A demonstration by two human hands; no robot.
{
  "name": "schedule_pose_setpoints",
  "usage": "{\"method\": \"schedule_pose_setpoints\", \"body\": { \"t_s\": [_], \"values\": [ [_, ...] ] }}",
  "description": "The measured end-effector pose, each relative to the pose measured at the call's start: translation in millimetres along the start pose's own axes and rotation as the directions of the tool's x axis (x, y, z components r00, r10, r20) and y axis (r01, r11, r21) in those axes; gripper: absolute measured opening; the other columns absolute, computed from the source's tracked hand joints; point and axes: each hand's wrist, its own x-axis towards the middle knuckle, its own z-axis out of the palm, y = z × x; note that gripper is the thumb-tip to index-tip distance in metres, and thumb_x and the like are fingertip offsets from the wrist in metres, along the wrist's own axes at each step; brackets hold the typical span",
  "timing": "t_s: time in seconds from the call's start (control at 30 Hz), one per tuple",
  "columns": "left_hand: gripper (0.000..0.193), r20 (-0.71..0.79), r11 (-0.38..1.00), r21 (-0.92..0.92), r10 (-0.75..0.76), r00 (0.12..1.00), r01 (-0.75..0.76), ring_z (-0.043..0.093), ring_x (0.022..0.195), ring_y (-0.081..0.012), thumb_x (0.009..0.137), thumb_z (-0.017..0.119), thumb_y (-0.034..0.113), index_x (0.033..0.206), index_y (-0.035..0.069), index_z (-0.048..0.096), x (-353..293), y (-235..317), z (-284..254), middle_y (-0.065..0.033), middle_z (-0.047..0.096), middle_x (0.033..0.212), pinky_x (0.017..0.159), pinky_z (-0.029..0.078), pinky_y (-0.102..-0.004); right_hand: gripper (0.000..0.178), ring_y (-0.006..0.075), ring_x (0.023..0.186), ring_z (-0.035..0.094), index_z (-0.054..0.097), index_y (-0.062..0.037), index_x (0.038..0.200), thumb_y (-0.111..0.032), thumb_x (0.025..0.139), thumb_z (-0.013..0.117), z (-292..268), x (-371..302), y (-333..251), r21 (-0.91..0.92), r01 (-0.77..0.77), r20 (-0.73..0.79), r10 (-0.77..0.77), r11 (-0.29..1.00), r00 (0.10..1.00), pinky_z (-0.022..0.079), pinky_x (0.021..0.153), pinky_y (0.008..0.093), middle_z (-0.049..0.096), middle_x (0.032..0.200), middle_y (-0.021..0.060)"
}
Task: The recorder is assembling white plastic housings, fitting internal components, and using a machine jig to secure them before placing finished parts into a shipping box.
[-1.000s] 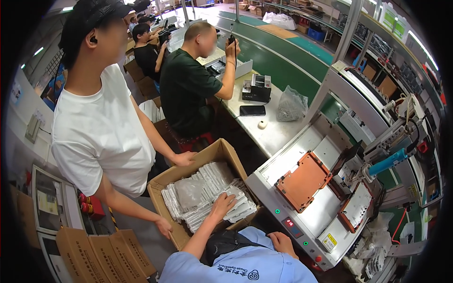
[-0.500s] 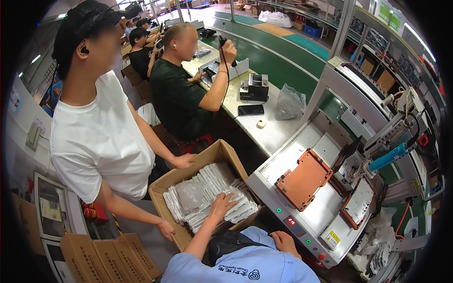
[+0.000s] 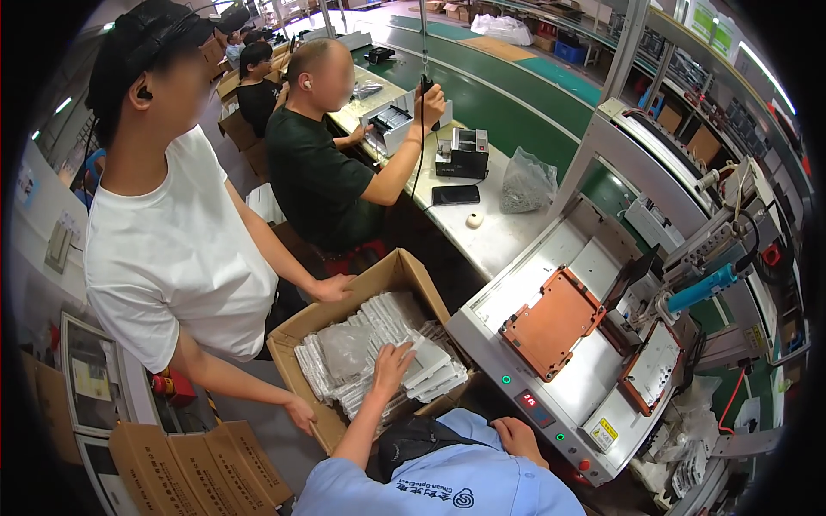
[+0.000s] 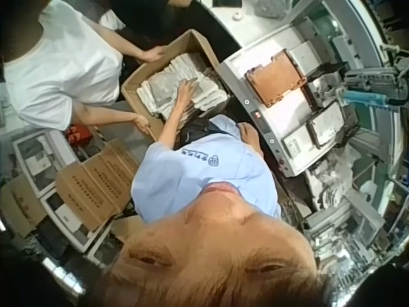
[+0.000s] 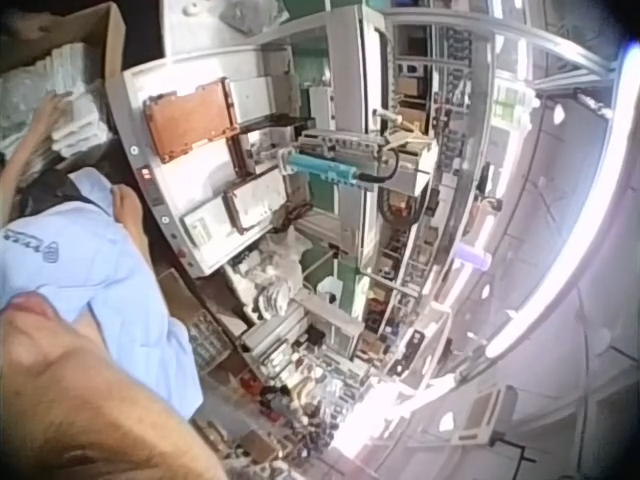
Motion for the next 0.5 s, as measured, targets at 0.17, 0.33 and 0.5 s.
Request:
{"method": "schedule_pose_setpoints", "body": {
  "t_s": [0.17,0.33,0.5],
  "values": [
    [0.023,-0.161,0.988,-0.080,-0.141,0.977,0.130,0.054,0.074,-0.0283,0.088,0.063,0.018,0.104,0.002,0.066,14.7,-4.7,-17.7,-0.0147,0.056,0.080,0.068,0.045,-0.0368,0.027,0.0348,0.088,0.061,0.068,-0.0075,0.097,-0.028,0.092,0.050,0.1,0.8,0.7,0.000,0.001,-0.003,-0.001,1.000,1.000,0.047,0.077,0.0407,0.064,0.089,0.0164],
    [0.028,-0.273,0.946,-0.211,-0.300,0.914,0.247,0.059,0.080,-0.0258,0.094,0.057,0.022,0.106,-0.002,0.064,30.5,-8.4,-39.1,-0.0132,0.061,0.088,0.073,0.046,-0.0342,0.028,0.0350,0.088,0.061,0.068,-0.0073,0.097,-0.028,0.092,0.051,-0.9,0.4,-3.3,-0.003,0.009,-0.004,-0.009,1.000,1.000,0.048,0.077,0.0411,0.064,0.089,0.0165],
    [0.042,-0.198,0.509,-0.843,-0.598,0.776,0.177,0.059,0.099,-0.0164,0.100,0.046,0.033,0.118,-0.004,0.055,47.5,-8.2,-57.1,-0.0075,0.061,0.113,0.086,0.046,-0.0290,0.028,0.0350,0.088,0.061,0.068,-0.0069,0.097,-0.028,0.092,0.050,-0.2,0.1,-2.9,0.007,0.000,-0.014,0.000,1.000,1.000,0.048,0.077,0.0409,0.064,0.089,0.0167]
  ]
}}
